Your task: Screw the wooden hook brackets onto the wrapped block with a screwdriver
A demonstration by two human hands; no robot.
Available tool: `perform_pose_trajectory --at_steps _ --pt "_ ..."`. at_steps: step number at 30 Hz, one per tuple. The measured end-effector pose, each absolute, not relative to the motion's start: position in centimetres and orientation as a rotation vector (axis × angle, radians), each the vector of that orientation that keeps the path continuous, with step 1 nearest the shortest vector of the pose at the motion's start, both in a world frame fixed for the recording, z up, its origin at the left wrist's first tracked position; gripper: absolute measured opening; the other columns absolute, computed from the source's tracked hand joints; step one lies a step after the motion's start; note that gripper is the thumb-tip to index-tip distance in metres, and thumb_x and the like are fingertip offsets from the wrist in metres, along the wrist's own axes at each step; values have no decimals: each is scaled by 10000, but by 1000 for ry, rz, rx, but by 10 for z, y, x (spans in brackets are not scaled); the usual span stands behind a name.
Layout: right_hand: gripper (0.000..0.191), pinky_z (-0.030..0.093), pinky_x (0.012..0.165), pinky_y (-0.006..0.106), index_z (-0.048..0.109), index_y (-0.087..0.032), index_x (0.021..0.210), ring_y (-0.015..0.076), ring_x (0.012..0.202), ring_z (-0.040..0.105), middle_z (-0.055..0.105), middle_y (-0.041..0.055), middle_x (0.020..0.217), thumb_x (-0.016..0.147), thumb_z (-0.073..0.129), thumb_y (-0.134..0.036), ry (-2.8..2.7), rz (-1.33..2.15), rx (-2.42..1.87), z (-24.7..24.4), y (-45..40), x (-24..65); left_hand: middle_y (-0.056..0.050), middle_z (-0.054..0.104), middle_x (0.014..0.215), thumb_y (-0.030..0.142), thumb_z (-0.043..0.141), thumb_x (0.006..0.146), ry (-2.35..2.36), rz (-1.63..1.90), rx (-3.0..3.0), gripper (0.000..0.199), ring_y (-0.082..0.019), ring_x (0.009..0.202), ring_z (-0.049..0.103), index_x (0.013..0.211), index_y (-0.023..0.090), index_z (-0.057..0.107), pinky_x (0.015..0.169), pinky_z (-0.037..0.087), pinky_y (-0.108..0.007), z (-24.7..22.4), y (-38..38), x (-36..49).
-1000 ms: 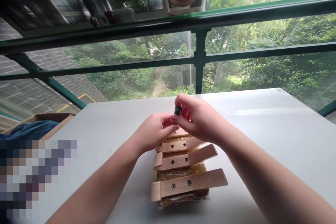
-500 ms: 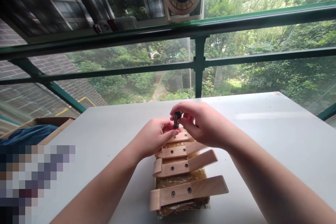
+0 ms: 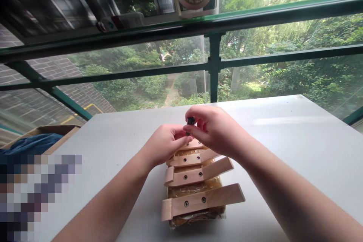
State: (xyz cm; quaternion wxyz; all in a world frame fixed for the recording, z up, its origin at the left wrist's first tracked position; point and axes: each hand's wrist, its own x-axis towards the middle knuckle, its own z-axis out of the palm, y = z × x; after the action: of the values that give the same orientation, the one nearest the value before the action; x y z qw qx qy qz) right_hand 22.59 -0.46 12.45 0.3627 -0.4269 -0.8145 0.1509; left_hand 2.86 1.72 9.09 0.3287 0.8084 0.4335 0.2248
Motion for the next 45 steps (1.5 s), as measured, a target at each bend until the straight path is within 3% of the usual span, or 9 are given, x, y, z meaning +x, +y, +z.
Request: perform_pose_trajectory --at_steps 5,12,18,27,38,45 --pt "98 429 593 239 649 -184 867 102 620 538 601 -20 704 865 636 -281 -2088 380 -1103 125 -4 225 -15 729 895 398 639 850 1099 769 2032 271 -154 769 647 1041 212 682 673 467 -234 91 13 31" --pt "86 462 641 263 641 -185 928 130 681 588 648 17 804 871 610 -241 -2111 425 -1054 123 -5 225 -7 718 839 426 582 883 1138 705 2122 259 -155 767 629 878 188 684 659 443 -235 91 16 30" --pt "365 491 753 271 557 -201 1158 151 868 628 679 48 1043 830 516 -46 -2147 555 -912 118 -6 226 -20 716 827 465 546 894 1133 676 2113 323 -170 773 629 912 185 705 656 440 -238 90 17 30" --pt "218 462 666 266 546 -218 1034 152 757 624 682 25 890 842 565 -117 -2033 574 -1017 116 -4 222 -24 722 856 470 505 916 1146 625 2172 350 -173 767 624 983 190 704 644 430 -242 91 17 29" --pt "136 407 573 256 509 -234 941 129 643 565 601 -25 724 846 587 -176 -2011 517 -1099 114 -5 218 -17 719 814 417 570 877 1137 670 2124 281 -153 715 612 896 172 707 619 420 -236 92 16 31" --pt "105 417 590 270 484 -240 903 148 660 582 593 -25 690 864 578 -213 -1988 545 -1135 112 -3 218 -16 712 826 416 655 821 1192 721 2013 246 -147 717 621 866 175 640 628 444 -242 92 15 32"
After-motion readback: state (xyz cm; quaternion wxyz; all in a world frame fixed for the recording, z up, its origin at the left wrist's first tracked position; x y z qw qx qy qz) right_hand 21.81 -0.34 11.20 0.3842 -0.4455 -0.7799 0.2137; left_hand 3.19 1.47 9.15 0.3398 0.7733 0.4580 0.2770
